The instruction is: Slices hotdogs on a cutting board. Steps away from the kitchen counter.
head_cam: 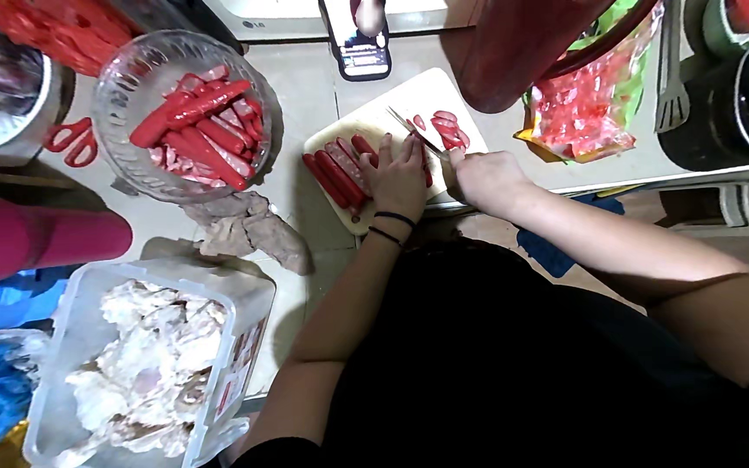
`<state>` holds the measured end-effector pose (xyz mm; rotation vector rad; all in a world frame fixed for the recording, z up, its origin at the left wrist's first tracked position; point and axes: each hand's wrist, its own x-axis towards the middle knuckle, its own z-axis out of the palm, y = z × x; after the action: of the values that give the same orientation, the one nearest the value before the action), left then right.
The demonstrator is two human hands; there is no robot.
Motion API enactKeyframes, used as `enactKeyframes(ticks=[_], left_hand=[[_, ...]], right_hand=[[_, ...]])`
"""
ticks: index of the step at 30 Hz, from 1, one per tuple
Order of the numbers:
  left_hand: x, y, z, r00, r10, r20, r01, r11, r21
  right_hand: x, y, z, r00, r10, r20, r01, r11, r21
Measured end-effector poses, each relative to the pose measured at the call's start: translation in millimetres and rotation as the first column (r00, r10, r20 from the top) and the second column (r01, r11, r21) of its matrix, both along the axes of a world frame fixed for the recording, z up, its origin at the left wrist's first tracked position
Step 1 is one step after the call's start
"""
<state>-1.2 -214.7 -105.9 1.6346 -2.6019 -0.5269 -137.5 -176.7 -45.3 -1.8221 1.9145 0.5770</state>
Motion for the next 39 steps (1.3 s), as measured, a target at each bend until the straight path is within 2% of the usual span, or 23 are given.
enactKeyframes(ticks=[11, 13, 16, 24, 32, 39], left_hand=[[-1, 4, 0, 1.0, 0.003, 0.009, -0.002, 0.998, -0.059], [-2, 8, -2, 1.0, 0.021, -0.012, -0.022, 0.993, -0.115], [-1, 10, -3, 0.999, 0.027, -0.021, -0.029, 0.993, -0.111], [-3, 9, -4, 0.999, 0.037, -0.019, -0.039, 0.993, -0.113], [-1, 9, -5, 0.998, 0.043, -0.038, -0.048, 0.991, -0.121], [0, 9, -7, 0.997, 0.055, -0.048, -0.06, 0.993, -0.105]], right_hand=[[21, -1, -12, 0.995, -0.098, 0.01, 0.098, 0.995, 0.027], [18, -1, -14, 0.995, -0.1, 0.015, 0.1, 0.995, 0.027], [10, 4, -15, 0.994, -0.111, 0.006, 0.111, 0.994, 0.021], [5, 14, -8, 0.999, -0.024, 0.041, 0.024, 1.0, -0.009], [2, 5, -17, 0.997, -0.058, 0.056, 0.058, 0.998, 0.006], [2, 15, -6, 0.997, -0.047, 0.06, 0.047, 0.999, -0.001]])
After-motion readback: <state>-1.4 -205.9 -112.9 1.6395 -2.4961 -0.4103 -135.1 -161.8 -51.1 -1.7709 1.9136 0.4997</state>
